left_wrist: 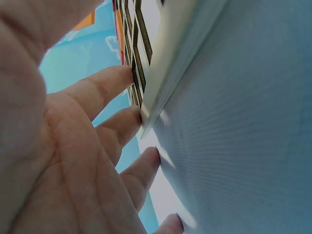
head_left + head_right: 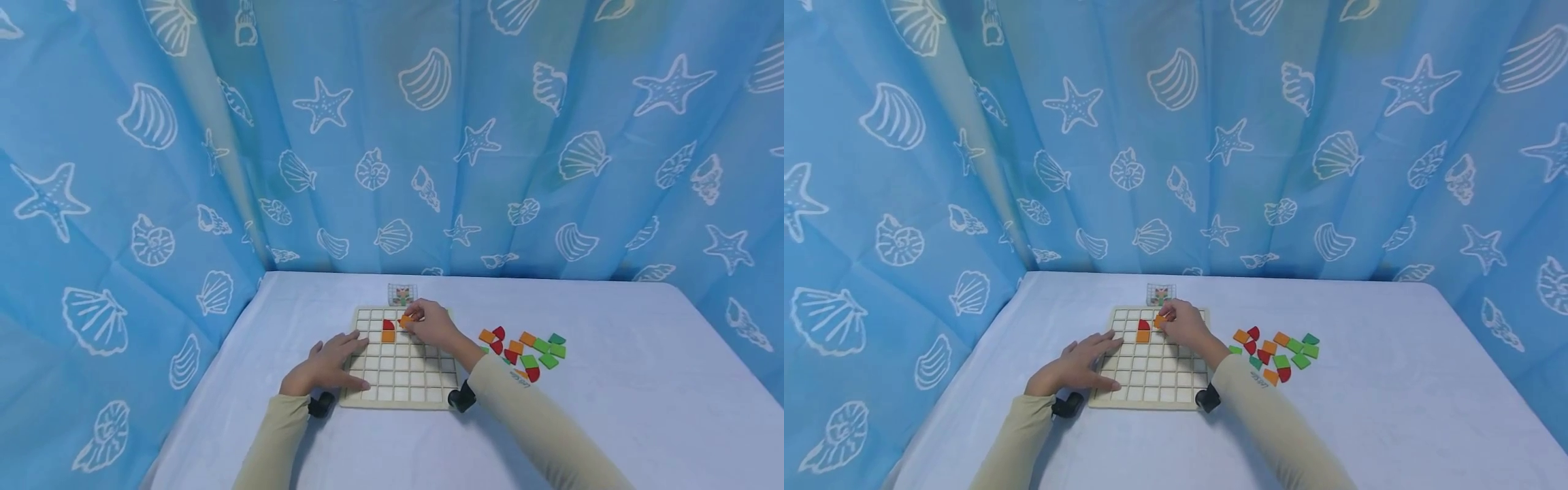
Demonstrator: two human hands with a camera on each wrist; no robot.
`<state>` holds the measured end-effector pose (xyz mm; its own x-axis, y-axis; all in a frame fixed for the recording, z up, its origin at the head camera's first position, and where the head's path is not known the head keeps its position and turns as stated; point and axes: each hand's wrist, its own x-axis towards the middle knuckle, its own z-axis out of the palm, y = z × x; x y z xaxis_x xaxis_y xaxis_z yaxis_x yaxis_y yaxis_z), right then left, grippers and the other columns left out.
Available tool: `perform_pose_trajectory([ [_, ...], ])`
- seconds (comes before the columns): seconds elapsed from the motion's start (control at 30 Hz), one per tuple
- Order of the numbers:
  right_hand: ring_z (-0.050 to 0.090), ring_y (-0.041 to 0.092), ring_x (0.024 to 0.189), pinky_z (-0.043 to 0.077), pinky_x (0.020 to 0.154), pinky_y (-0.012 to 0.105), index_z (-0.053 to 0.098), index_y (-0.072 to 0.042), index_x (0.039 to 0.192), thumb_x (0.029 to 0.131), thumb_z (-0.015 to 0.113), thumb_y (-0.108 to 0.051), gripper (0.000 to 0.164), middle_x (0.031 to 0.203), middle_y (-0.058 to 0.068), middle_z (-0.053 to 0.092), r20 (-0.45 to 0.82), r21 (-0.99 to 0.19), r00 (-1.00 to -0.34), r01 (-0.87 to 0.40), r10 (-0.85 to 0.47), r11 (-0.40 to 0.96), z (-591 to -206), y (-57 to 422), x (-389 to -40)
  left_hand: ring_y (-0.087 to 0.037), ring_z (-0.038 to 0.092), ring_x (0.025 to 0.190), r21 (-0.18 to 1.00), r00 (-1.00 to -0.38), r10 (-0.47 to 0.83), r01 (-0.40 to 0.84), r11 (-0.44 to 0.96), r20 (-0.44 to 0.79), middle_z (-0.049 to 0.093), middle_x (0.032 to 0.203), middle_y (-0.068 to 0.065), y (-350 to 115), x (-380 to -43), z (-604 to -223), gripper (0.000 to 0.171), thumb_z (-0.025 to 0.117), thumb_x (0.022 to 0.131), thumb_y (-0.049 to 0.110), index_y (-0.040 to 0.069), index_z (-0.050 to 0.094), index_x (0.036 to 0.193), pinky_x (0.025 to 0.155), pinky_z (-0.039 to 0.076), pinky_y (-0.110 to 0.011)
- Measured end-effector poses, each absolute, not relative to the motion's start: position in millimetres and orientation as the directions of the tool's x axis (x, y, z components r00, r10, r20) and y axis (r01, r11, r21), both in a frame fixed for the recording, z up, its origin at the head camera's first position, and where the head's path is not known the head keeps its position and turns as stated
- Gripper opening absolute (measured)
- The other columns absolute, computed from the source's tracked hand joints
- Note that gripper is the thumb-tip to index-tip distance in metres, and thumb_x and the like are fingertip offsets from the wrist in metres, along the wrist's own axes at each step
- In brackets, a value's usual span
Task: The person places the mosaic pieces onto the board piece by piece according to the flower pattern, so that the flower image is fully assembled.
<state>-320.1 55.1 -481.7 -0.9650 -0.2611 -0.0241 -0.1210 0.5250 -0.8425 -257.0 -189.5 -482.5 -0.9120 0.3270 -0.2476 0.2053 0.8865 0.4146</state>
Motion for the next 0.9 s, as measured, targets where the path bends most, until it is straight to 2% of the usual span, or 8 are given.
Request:
perform_pose_trajectory([
  [0.3, 0.054, 0.018, 0.076, 0.047, 0.064, 0.030, 0.069, -0.009, 0.107, 0.092, 0.066, -0.009, 0.015, 0.090, 0.005, 0.062, -0.013, -0.815, -0.962, -0.147, -0.272, 0.560, -481.2, 55.9, -316.8, -0.034, 0.020, 0.151, 0.414, -0.913, 0.323, 0.201, 0.888, -0.250, 0.028, 0.164, -0.004, -188.4, -256.9, -480.9, 0.092, 0.080, 0.075, 0.054, 0.024, 0.040, 0.152, 0.118, 0.011, -0.067],
  [0.9, 0.055, 0.016, 0.074, 0.048, 0.067, 0.028, 0.068, -0.009, 0.098, 0.090, 0.071, -0.013, 0.009, 0.083, 0.002, 0.064, -0.031, -0.744, -0.965, -0.151, -0.259, 0.651, -482.3, 49.9, -318.3, -0.034, 0.021, 0.151, 0.410, -0.915, 0.312, 0.190, 0.892, -0.255, 0.028, 0.163, -0.004, -187.8, -257.7, -482.4, 0.091, 0.081, 0.075, 0.053, 0.025, 0.041, 0.152, 0.118, 0.011, -0.067],
])
